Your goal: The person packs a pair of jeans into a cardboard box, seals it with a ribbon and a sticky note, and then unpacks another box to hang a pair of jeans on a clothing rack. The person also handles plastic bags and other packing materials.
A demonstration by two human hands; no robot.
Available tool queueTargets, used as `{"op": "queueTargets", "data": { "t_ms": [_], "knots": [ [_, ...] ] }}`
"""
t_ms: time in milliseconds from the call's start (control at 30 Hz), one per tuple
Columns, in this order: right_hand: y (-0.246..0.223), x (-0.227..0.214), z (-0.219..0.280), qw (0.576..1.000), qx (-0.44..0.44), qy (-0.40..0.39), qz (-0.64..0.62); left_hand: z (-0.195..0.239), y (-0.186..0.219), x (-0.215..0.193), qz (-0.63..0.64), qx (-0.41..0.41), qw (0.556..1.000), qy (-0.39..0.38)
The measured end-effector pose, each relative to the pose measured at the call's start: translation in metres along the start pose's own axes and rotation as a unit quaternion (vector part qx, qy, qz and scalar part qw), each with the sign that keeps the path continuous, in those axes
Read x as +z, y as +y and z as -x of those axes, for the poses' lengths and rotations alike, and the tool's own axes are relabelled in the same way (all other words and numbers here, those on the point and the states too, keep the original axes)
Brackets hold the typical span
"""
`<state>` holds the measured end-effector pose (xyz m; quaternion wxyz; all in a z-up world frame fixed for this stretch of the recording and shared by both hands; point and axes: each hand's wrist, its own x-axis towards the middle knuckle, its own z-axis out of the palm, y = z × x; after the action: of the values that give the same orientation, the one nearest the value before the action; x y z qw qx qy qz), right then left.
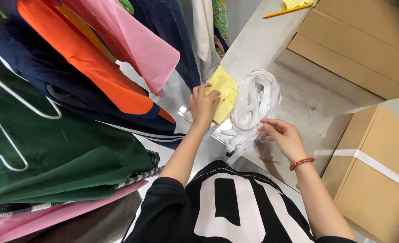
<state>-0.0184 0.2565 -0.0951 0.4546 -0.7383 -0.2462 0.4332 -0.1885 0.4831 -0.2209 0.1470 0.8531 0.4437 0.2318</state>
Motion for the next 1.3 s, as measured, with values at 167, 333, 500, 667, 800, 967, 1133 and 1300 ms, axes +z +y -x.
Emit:
{"op": "queueTargets", "data": {
  "t_ms": [167,333,500,667,800,967,1133,1300],
  "knots": [
    [0.006,-0.002,-0.005,1.0,-0.003,-0.002,-0.001,-0.003,0.004,0.0,0.013,-0.043,0.999,-0.026],
    [0.002,-0.002,-0.004,1.0,-0.002,-0.005,0.0,-0.002,0.008,-0.002,0.02,-0.07,0.997,-0.031],
    [0.007,-0.001,-0.009,1.0,-0.001,-0.005,0.004,-0.003,0.017,-0.013,0.061,-0.072,0.995,-0.02],
    [0.007,-0.001,-0.012,1.0,0.0,-0.004,0.004,-0.003,0.017,-0.018,0.07,-0.066,0.995,0.014],
    [0.005,0.0,-0.012,1.0,0.004,-0.002,0.002,-0.002,0.016,-0.023,0.078,-0.065,0.995,0.026],
    [0.007,-0.001,-0.009,1.0,-0.003,0.001,-0.009,-0.004,0.022,-0.03,0.098,-0.07,0.99,0.068],
    [0.019,-0.01,-0.001,0.999,-0.011,0.031,-0.035,-0.019,0.034,-0.037,0.154,-0.041,0.976,0.149],
    [0.046,-0.037,0.024,0.987,-0.053,0.125,-0.084,-0.024,0.093,-0.046,0.208,-0.028,0.965,0.155]
  ]
}}
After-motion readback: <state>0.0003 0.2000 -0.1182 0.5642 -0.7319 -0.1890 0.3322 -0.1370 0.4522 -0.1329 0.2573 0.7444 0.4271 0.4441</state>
